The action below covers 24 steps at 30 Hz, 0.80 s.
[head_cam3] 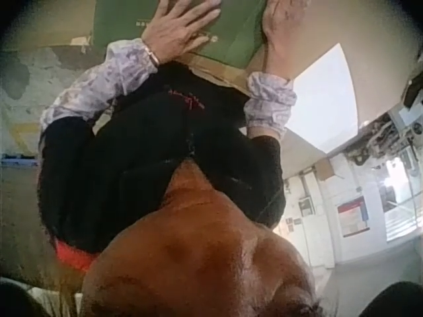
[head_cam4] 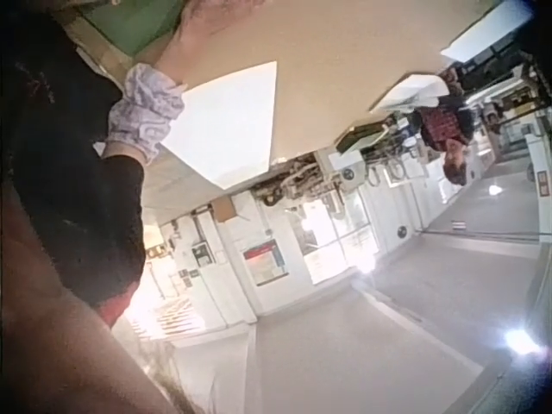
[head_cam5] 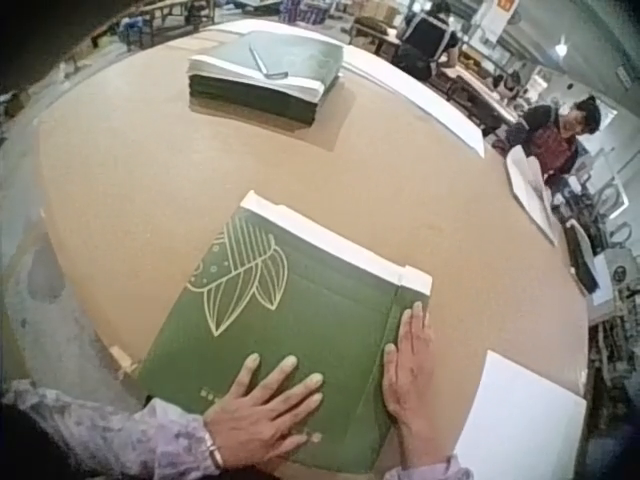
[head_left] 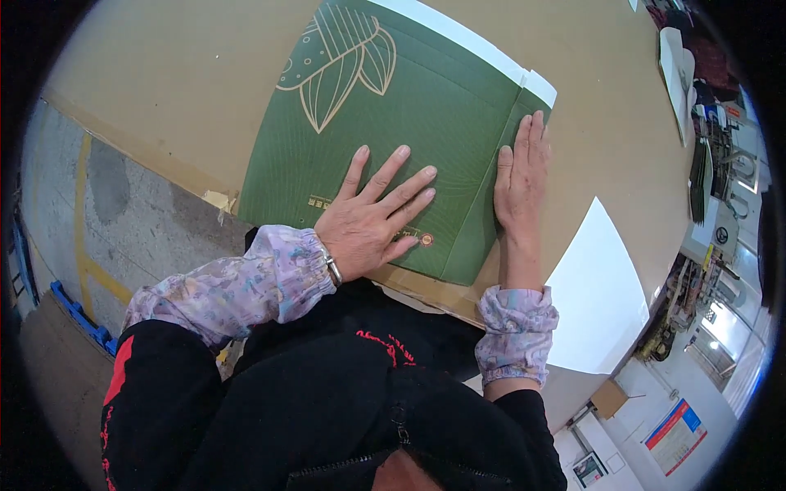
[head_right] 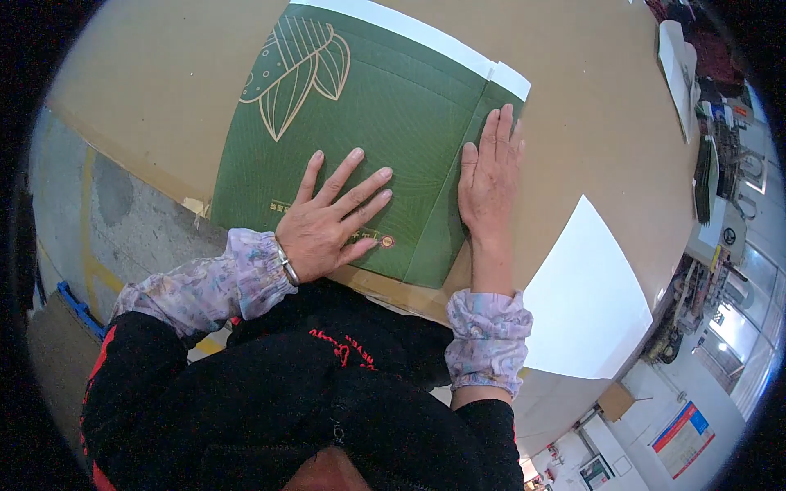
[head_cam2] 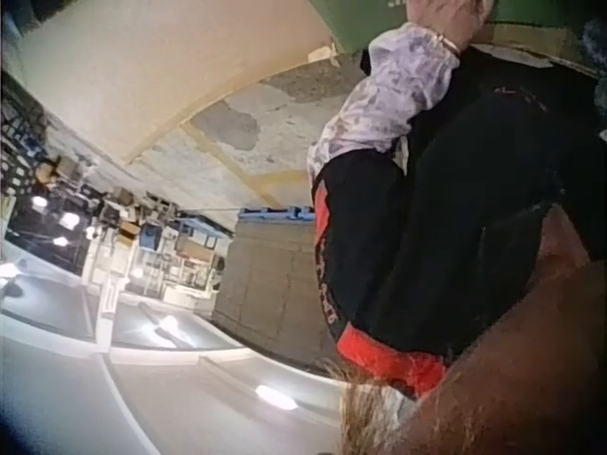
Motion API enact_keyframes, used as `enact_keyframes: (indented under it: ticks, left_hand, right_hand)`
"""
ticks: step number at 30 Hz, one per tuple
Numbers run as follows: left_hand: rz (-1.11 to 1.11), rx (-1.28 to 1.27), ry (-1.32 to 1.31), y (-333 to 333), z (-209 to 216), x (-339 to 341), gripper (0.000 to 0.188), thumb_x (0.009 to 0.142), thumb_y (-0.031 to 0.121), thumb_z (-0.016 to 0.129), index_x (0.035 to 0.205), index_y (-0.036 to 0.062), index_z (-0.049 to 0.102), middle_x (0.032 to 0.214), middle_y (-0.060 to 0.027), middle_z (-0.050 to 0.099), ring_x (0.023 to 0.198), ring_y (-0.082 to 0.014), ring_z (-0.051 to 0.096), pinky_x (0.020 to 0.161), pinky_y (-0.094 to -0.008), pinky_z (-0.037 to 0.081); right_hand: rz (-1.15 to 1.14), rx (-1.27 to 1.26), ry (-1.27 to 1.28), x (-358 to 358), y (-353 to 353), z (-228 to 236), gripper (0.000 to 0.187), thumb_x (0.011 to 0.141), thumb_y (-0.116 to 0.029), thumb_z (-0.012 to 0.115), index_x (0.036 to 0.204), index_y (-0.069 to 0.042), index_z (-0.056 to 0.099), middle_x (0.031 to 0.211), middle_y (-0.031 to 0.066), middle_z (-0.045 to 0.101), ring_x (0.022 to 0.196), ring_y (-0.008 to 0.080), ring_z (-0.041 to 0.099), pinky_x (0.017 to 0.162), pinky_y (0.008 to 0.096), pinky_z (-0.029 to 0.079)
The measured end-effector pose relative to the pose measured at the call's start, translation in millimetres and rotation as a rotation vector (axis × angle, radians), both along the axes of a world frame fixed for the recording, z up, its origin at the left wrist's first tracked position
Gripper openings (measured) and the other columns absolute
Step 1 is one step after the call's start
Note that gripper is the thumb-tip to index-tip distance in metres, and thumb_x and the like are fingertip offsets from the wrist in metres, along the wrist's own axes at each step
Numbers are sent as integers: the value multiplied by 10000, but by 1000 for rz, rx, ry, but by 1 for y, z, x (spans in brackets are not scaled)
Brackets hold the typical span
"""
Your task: The recorder is folding and stacking printed green paper packaging or gift box components on a workbench in a factory setting.
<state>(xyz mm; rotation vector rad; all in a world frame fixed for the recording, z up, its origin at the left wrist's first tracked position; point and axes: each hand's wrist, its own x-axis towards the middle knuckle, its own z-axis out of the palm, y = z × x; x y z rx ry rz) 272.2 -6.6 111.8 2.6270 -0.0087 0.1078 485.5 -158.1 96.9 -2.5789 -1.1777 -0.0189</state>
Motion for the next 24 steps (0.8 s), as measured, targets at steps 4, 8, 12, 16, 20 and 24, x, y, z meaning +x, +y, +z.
enact_keyframes:
  ticks: [4,8,12,16,20,24]
  left_hand:
    - [-4,-5,7,0,1,0,640,817,408,643,1360,111,482,1532,-44,292,1441,-338,169,1137,-608,46]
    - [-12,-5,20,0,3,0,650,808,399,650,1364,110,477,1531,-42,292,1439,-341,177,1134,-614,45]
    - [-41,12,46,-1,10,4,650,807,391,652,1365,110,473,1532,-38,293,1438,-340,180,1132,-616,48]
    - [-52,44,43,-3,9,7,637,812,378,646,1362,107,474,1531,-34,297,1438,-340,181,1129,-615,56]
    - [-15,33,14,-4,4,4,617,825,380,628,1356,103,480,1520,-36,323,1440,-330,178,1130,-607,65]
    - [-3,77,-14,-6,0,3,582,840,410,601,1330,106,521,1498,-25,346,1437,-308,181,1131,-608,80]
  right_hand:
    - [-25,-28,22,0,3,0,545,982,-237,410,1469,-31,282,1555,128,217,1422,370,199,1159,487,163]
    - [-42,-95,-26,7,7,0,536,990,-279,389,1473,-69,293,1555,87,235,1422,369,200,1162,492,145]
    - [-16,-68,-102,52,23,-12,526,995,-317,358,1475,-109,306,1545,59,272,1419,356,213,1153,525,135]
    - [-81,-78,-191,123,60,-29,557,993,-367,334,1479,-99,284,1540,70,282,1419,350,219,1144,548,135]
    - [-153,0,-184,129,81,-33,589,1004,-417,302,1490,-89,248,1546,106,255,1429,325,206,1150,533,115]
    - [-13,75,-291,52,54,-33,684,936,-357,489,1480,-34,228,1532,207,226,1421,355,213,1135,572,146]
